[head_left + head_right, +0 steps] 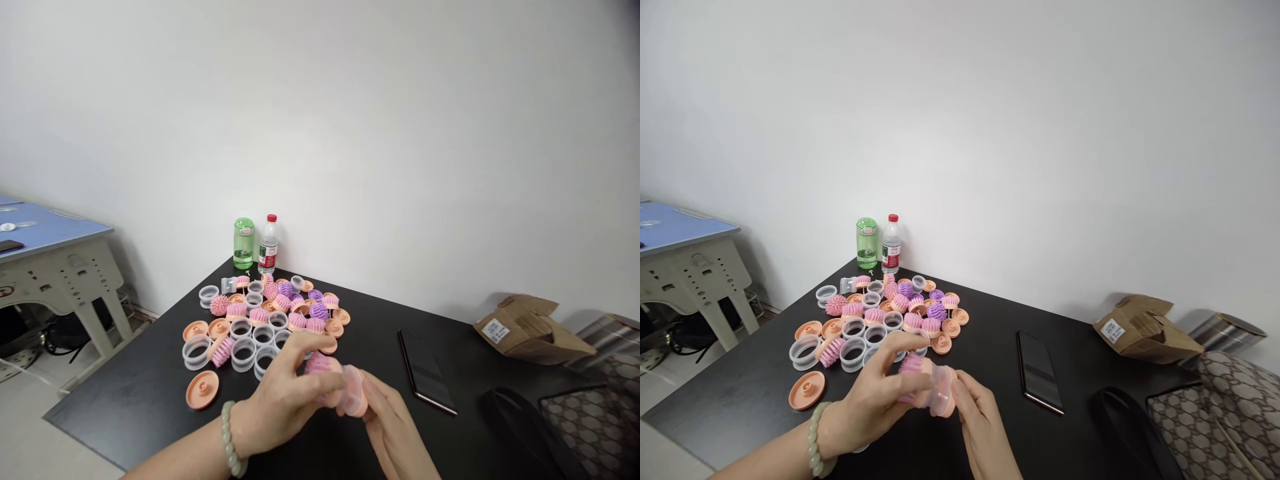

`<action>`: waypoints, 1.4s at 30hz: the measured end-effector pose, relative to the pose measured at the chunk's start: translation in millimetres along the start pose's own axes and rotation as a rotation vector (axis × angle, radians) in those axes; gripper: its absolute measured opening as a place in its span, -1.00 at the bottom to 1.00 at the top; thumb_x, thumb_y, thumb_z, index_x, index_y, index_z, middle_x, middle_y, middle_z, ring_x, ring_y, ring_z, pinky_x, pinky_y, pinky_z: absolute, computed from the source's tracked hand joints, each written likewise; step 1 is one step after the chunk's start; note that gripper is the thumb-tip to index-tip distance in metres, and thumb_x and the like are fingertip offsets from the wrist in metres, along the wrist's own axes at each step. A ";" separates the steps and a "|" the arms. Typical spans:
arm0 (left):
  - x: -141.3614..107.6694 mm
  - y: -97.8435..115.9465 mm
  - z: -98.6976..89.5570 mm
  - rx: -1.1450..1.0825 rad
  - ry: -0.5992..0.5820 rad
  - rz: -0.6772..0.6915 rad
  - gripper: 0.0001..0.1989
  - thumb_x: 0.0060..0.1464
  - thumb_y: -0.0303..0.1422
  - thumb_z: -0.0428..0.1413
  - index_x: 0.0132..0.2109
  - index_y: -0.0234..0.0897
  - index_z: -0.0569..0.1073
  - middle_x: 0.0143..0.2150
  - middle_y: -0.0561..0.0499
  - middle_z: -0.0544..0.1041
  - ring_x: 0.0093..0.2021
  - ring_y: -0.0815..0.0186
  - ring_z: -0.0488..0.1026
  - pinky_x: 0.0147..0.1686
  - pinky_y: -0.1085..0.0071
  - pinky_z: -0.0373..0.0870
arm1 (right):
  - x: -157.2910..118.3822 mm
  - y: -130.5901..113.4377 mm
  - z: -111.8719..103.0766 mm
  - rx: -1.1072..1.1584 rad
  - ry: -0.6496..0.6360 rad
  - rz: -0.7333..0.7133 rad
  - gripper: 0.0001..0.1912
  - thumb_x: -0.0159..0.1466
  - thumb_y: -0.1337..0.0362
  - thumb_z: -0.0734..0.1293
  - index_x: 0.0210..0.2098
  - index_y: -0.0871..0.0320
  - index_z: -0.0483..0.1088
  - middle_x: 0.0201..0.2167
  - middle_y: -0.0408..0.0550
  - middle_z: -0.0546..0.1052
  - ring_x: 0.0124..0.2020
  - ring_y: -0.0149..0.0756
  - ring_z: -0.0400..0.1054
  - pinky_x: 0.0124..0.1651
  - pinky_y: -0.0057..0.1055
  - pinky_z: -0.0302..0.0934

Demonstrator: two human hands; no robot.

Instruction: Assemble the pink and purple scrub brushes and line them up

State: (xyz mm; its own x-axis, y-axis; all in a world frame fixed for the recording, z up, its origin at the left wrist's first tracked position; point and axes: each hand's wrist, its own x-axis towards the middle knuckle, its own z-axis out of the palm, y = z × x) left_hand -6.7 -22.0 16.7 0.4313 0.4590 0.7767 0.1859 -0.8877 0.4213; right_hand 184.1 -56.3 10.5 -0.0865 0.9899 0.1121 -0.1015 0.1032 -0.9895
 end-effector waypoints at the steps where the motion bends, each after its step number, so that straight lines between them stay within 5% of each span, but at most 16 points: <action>1: 0.6 0.4 -0.9 -0.044 -0.016 -0.068 -0.62 0.16 -0.32 0.23 0.13 0.00 0.44 0.22 -0.12 0.32 0.17 0.05 0.32 0.12 0.15 0.32 | 0.0 -1.1 -0.4 0.026 0.009 -0.003 -0.55 0.28 -0.10 0.33 -0.40 0.19 0.51 -0.47 -0.08 0.44 -0.41 -0.30 0.24 -0.30 -0.38 0.24; 5: 4.1 -0.6 -0.8 -0.435 -0.017 -0.344 -0.11 -0.11 0.05 0.31 0.32 -0.04 0.18 0.17 -0.17 0.33 0.02 0.09 0.39 0.03 0.16 0.39 | 0.1 -3.0 -7.1 -0.006 0.056 -0.095 -0.59 0.26 -0.08 0.36 -0.39 0.17 0.52 -0.46 -0.07 0.46 -0.40 -0.28 0.28 -0.31 -0.39 0.25; 9: 7.2 -0.1 1.6 -0.761 -0.018 -0.531 -0.42 0.01 0.07 0.23 0.02 -0.24 0.40 -0.15 -0.03 0.42 -0.23 0.28 0.38 -0.23 0.38 0.39 | 0.0 1.2 -13.5 -0.152 0.031 -0.212 -0.66 0.29 -0.03 0.35 -0.19 0.11 0.52 -0.32 -0.04 0.52 -0.31 -0.22 0.36 -0.25 -0.40 0.30; 12: 10.0 3.1 -1.5 -0.638 0.012 -0.549 -0.56 0.01 -0.07 0.30 -0.08 -0.26 0.45 -0.22 0.00 0.45 -0.26 0.29 0.39 -0.27 0.42 0.36 | 0.0 3.7 -14.8 -0.219 0.000 -0.236 -0.68 0.32 0.00 0.32 -0.13 0.10 0.51 -0.26 -0.03 0.52 -0.24 -0.20 0.38 -0.20 -0.40 0.30; 16: 12.5 6.3 -9.3 -0.415 -0.049 -0.343 -0.66 0.09 -0.33 0.27 0.04 -0.17 0.49 0.03 -0.11 0.52 0.07 0.09 0.43 0.09 0.19 0.34 | -0.3 3.5 -13.8 -0.178 0.005 -0.166 -0.68 0.34 -0.01 0.30 -0.19 0.12 0.48 -0.33 -0.06 0.49 -0.31 -0.25 0.36 -0.25 -0.43 0.30; 20: 11.7 3.3 -9.6 -0.465 -0.093 -0.254 -0.36 0.07 -0.27 0.29 0.27 -0.11 0.30 0.29 -0.18 0.34 0.30 -0.01 0.23 0.28 0.03 0.14 | -1.7 2.5 -12.6 -0.136 0.023 -0.173 -0.69 0.32 -0.01 0.33 -0.16 0.10 0.45 -0.30 -0.06 0.51 -0.29 -0.25 0.40 -0.25 -0.43 0.33; 22: 11.2 0.0 -6.8 -0.557 -0.051 -0.373 -0.24 -0.03 -0.11 0.34 0.27 -0.15 0.28 0.24 -0.19 0.35 0.25 -0.01 0.28 0.22 0.08 0.24 | -2.3 1.6 -12.0 -0.153 0.030 -0.202 -0.69 0.31 0.00 0.34 -0.13 0.10 0.45 -0.28 -0.05 0.51 -0.27 -0.23 0.42 -0.25 -0.43 0.34; 26: 11.7 -3.9 -3.5 -0.566 -0.034 -0.527 -0.42 -0.06 -0.02 0.33 0.02 -0.25 0.44 -0.08 -0.08 0.49 -0.09 0.16 0.45 -0.10 0.31 0.40 | -2.6 -0.4 -10.1 -0.196 0.047 -0.230 -0.67 0.29 -0.01 0.35 -0.16 0.13 0.47 -0.32 -0.02 0.52 -0.31 -0.21 0.42 -0.29 -0.40 0.35; 35: 14.3 1.4 -9.8 -0.215 -0.069 -0.432 -0.57 -0.04 -0.26 0.36 -0.04 -0.22 0.43 -0.08 -0.05 0.51 -0.10 0.17 0.44 -0.04 0.28 0.33 | 3.4 9.2 -12.6 -0.190 -0.036 -0.164 -0.67 0.34 0.02 0.29 -0.06 0.11 0.45 -0.17 0.01 0.57 -0.18 -0.16 0.48 -0.14 -0.34 0.40; 39: 16.0 -1.0 -9.2 -0.171 -0.076 -0.477 -0.54 -0.09 -0.38 0.37 -0.03 -0.19 0.40 -0.05 -0.06 0.49 -0.06 0.13 0.43 -0.01 0.22 0.35 | 9.0 16.3 -20.4 -0.549 0.034 -0.410 -0.48 0.28 0.14 0.39 0.22 -0.01 0.31 0.15 0.05 0.47 0.09 0.00 0.41 0.07 -0.10 0.37; 42: 12.5 -3.6 -5.1 -0.143 -0.092 -0.476 -0.46 -0.14 -0.41 0.37 -0.01 -0.19 0.36 -0.03 -0.07 0.48 -0.04 0.11 0.44 -0.01 0.19 0.37 | 10.3 18.9 -18.9 -0.839 0.040 -0.684 -0.43 0.24 0.26 0.42 0.23 -0.07 0.32 0.11 0.00 0.50 0.10 0.03 0.36 0.08 -0.05 0.37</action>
State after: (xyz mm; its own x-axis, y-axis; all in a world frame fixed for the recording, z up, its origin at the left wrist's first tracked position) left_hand -6.5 -12.9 27.3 0.4054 0.8008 0.4409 0.2606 -0.5635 0.7839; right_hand 200.1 -42.3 -8.7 -0.2357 0.6981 0.6761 0.5959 0.6534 -0.4669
